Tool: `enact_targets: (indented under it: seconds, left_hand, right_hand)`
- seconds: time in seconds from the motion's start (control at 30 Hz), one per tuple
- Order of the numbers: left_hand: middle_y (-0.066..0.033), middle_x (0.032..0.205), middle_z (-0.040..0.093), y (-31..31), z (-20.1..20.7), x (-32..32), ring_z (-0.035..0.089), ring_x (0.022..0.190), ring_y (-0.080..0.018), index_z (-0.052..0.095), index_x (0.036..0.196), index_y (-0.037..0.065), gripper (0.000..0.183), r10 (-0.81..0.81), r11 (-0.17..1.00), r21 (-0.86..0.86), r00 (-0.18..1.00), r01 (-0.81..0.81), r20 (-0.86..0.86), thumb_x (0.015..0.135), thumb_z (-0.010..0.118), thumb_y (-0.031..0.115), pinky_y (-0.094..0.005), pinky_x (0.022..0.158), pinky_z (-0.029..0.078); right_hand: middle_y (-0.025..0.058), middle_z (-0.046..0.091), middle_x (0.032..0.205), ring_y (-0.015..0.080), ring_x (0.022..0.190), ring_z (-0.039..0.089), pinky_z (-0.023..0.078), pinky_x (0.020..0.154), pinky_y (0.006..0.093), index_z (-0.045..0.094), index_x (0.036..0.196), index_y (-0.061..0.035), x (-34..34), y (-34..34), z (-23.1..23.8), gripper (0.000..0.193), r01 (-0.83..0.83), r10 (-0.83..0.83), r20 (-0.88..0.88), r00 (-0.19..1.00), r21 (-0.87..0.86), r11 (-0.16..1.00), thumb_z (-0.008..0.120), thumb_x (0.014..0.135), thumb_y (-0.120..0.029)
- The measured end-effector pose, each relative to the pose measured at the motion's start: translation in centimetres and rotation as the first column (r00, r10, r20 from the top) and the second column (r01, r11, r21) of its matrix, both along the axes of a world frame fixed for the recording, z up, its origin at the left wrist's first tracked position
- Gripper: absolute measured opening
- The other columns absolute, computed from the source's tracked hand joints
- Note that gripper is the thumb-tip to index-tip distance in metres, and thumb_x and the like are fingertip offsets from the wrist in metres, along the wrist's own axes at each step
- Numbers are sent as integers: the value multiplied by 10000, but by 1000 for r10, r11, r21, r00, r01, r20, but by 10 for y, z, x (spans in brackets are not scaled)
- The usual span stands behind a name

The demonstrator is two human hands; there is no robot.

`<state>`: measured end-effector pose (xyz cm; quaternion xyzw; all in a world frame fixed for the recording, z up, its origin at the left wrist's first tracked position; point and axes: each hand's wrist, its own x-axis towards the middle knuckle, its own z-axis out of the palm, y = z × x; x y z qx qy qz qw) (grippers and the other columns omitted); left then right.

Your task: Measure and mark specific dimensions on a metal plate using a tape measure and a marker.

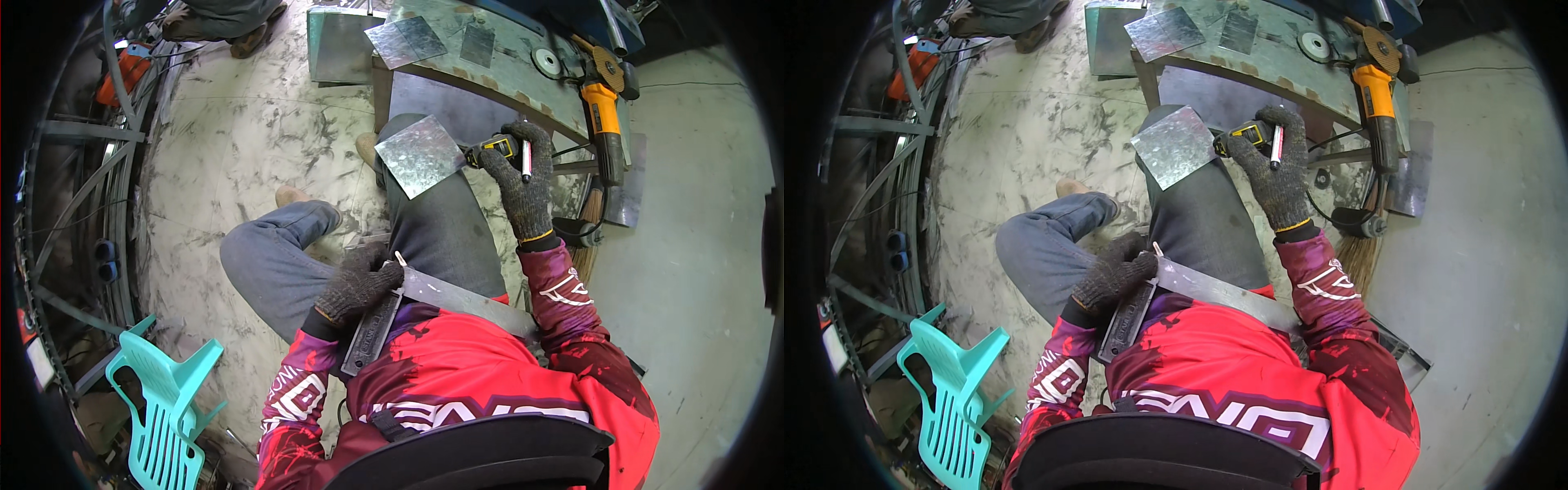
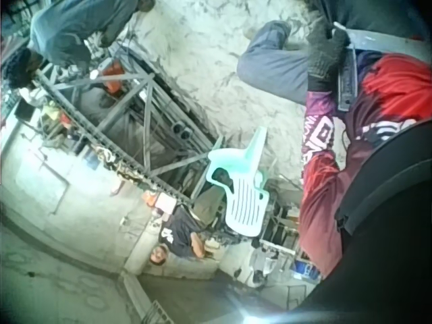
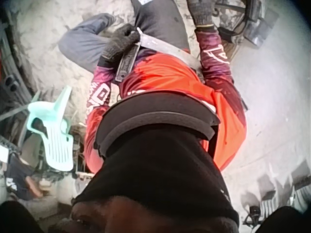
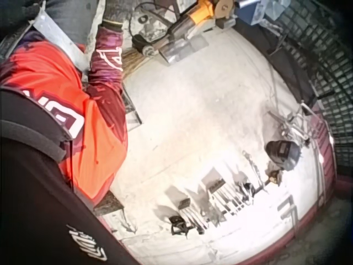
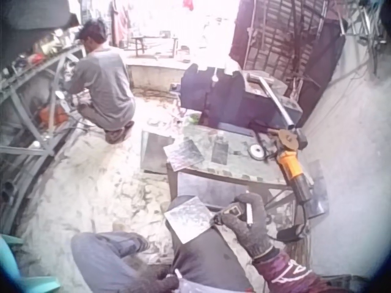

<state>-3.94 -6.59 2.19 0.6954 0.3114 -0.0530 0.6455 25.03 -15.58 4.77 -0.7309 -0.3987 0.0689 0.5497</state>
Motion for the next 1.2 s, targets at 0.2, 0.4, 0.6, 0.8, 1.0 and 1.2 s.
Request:
enact_targets:
  seconds: [0.2,0.4,0.6,0.8,1.0,1.2]
  left_hand:
    - [-109,763,662,24,10,18,617,684,-173,671,927,-11,283,171,983,75,985,-169,-23,934,635,270,-342,649,496]
    - [-3,807,577,46,-14,43,567,679,-116,594,958,22,161,477,875,-180,865,-450,158,970,596,182,-284,612,475]
    - [-50,816,625,83,-35,63,600,658,-124,612,926,29,171,-274,613,783,903,-103,332,928,647,196,-282,574,465]
    - [-159,738,662,65,-26,93,628,667,-243,657,842,-41,334,365,929,9,923,-369,123,842,659,293,-385,647,504]
    - [-115,712,659,78,-27,83,597,612,-176,666,848,-31,347,288,958,-16,950,-288,119,821,711,312,-352,589,490]
    - [-99,719,656,79,-38,84,587,632,-176,685,809,-8,363,320,945,41,944,-324,79,775,782,341,-343,595,492]
  right_hand:
    - [94,550,1097,180,958,592,519,859,334,534,1171,-28,4,-2,-5,539,-26,32,-110,993,54,998,862,756,-133]
    - [90,569,1104,187,966,601,516,875,337,536,1192,-26,2,0,0,549,-10,10,-7,1000,-9,1000,860,759,-122]
    - [101,585,1126,198,1004,612,515,898,341,543,1203,-23,5,4,-4,565,-46,49,-65,997,44,998,865,759,-156]
    - [101,592,1126,196,1001,615,518,896,346,542,1210,-22,5,6,6,578,-73,73,22,997,-16,997,869,751,-153]
    - [103,598,1108,191,980,621,524,881,343,537,1216,-23,6,0,-3,580,-78,81,-80,993,44,996,866,752,-140]
    - [107,593,1100,181,971,631,540,851,346,521,1212,-25,-10,3,7,561,-138,137,-112,984,5,990,852,770,-123]
